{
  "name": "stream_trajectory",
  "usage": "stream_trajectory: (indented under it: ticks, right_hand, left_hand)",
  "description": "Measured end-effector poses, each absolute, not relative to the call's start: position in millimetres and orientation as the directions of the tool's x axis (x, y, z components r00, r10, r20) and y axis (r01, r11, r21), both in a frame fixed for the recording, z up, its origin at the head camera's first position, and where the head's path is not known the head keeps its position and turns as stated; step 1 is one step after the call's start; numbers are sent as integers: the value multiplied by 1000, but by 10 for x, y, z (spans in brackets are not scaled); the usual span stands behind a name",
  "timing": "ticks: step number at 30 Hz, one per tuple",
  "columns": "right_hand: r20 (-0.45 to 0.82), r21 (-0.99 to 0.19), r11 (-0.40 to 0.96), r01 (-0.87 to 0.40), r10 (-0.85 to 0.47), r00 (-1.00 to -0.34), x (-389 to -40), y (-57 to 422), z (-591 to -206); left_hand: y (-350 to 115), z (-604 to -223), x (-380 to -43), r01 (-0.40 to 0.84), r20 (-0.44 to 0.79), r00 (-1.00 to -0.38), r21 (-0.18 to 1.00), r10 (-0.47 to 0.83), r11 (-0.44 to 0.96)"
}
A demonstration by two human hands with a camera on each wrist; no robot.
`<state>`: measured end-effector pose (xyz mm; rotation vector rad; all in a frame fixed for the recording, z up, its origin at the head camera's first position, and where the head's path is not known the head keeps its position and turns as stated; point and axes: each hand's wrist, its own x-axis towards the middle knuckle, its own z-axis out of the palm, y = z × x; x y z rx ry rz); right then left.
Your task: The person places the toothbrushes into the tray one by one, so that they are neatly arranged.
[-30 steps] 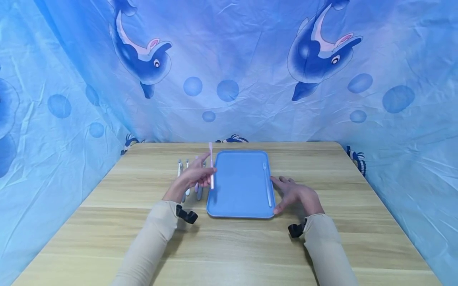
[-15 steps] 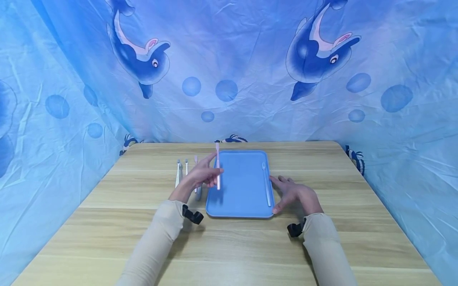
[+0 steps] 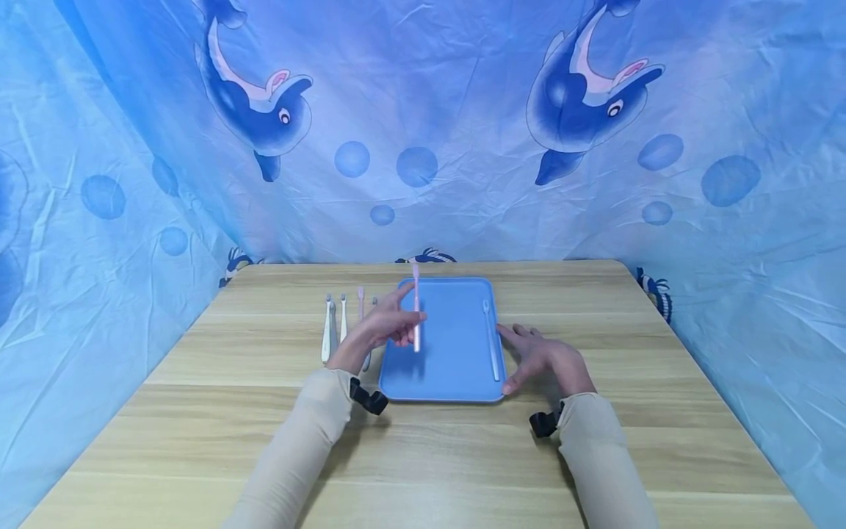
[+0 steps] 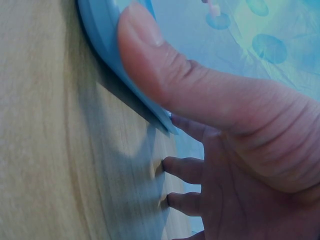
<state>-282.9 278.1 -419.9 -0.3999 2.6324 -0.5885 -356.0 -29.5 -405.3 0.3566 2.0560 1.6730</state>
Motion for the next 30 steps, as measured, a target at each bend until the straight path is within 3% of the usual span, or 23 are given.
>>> stream_trajectory:
  ticks: [18, 30]
  right_hand:
    - [-319, -469, 862, -193, -369, -873, -2838, 2795, -4206]
    - [-326, -462, 866, -189, -364, -873, -2832, 2779, -4194]
  left_hand:
    - [-20, -4164, -3565, -87, -170, -839, 980, 518, 180]
    - [173, -4205, -3530, -99, -209, -825, 968, 526, 229]
